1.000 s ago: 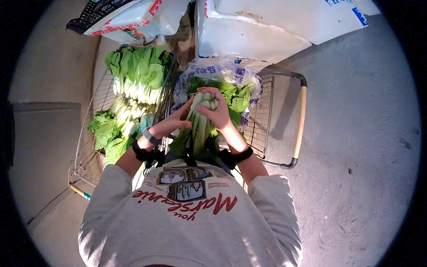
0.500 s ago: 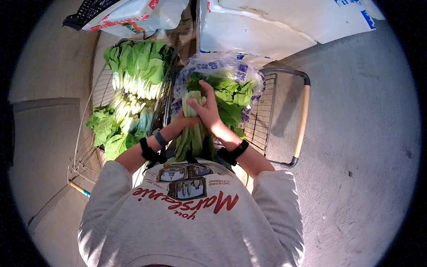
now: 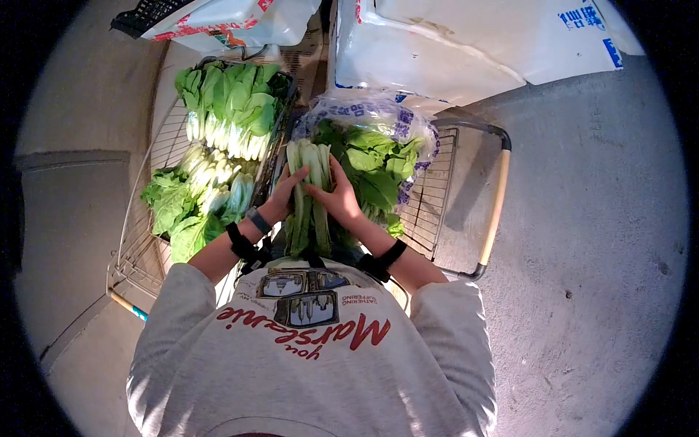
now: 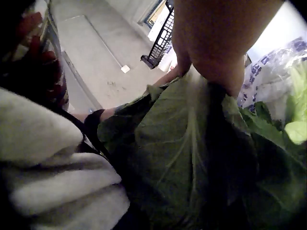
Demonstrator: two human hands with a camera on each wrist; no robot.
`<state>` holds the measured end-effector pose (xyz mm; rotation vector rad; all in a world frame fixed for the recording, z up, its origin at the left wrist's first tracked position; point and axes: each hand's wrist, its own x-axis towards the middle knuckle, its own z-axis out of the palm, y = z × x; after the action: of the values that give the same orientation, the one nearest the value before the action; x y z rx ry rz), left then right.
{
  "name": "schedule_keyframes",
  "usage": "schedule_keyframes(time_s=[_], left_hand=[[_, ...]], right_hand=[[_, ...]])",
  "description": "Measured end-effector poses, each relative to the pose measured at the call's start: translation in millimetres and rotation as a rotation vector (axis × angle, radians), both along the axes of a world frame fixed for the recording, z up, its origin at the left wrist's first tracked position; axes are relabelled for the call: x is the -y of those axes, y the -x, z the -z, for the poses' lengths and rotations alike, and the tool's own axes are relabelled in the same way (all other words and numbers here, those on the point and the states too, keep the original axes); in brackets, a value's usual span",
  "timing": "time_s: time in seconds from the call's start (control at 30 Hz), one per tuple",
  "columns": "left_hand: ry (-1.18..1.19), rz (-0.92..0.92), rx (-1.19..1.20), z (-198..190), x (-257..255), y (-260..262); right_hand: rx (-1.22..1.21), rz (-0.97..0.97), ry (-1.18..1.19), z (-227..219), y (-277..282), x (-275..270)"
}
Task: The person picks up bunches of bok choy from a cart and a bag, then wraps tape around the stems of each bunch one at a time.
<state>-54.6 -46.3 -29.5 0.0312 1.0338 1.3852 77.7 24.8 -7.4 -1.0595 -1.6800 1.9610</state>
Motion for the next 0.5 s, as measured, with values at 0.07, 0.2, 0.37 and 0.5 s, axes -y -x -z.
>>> schedule_keyframes(time_s=[0.07,0.2,0.37,0.5], left_hand=[[-0.028,0.017,0.046,-2.3,2.8,4.7],[-0.096,0.083,-0.076,10.0,10.1,-0.7],[-0.075,0.057,-0.147,8.6,15.3,-10.1],[-0.039,0.072,0.018,11.7,36.4,18.2]], right_hand=[[-0.001,0.042,0.039,-0.4,-5.0,-3.1],[-0.019,0.172,0.188,-4.1,-5.5,-5.7],[0.019,0.120,0.176,-9.0,12.2,15.6],[-0.025,-0.255,0.241,-3.9,17.2,9.7]])
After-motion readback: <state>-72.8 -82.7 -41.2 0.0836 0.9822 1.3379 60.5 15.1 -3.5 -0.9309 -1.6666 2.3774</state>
